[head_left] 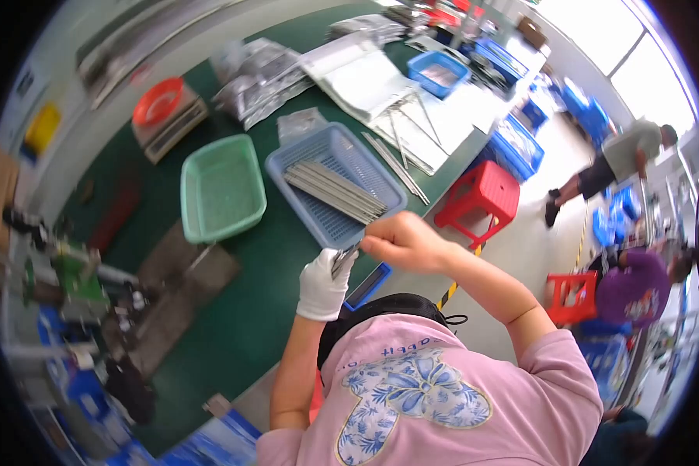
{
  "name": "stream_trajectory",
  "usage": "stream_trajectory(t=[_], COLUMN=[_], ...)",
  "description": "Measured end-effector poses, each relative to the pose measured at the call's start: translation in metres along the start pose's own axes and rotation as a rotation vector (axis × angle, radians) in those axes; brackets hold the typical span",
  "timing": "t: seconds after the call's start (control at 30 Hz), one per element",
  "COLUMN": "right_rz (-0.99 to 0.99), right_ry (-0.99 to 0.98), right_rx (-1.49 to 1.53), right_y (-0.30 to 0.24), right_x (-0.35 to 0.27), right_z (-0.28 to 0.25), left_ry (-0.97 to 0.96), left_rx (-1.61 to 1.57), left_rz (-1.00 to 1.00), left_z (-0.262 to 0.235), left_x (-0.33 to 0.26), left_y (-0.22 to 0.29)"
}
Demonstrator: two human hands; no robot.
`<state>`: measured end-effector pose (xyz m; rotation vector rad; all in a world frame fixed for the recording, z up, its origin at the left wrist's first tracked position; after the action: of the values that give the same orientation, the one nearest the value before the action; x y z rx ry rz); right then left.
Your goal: Assembling small metal components onto metal rods and measuring them with a digital caliper.
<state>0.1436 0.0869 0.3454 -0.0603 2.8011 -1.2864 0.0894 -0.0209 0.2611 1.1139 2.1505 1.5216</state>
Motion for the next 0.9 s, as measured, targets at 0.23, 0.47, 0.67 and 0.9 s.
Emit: stream_trajectory(t=[0.23, 0.47, 0.67, 0.9], right_rz=[0.071, 0.216, 0.353, 0.597], right_ry=[0.247, 1.016, 1.375, 1.275], right_rx=[0.273, 0.455, 0.617, 0.858], right_y=[0.039, 0.091, 0.218, 0.313], right_x=[-0.048, -0.175, -0.215, -0.124], right_z=[0.004, -0.113, -0.064, 0.022], left_ry=[-0.224, -0.154, 0.232, 0.235], left_rx=[0.210, 0.246, -0.256, -0.524], left_rz=[0.097, 0.045, -0.225, -0.135], left_z=[0.041, 0.022, -0.029, -0.013], left_x=[0.001, 0.006, 0.009, 0.018], left_y=[0.002, -0.034, -0.076, -0.051])
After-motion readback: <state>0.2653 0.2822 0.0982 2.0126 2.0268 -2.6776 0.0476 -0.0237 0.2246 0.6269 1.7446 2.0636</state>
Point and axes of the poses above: each hand's wrist, its own x-axis towards the middle knuckle, its own z-axis out of the palm, y = z × x, the point moved 8 cm from there along x, towards the middle knuckle, and after that the axes turned 7 degrees about -y, right-handed, at the moved point
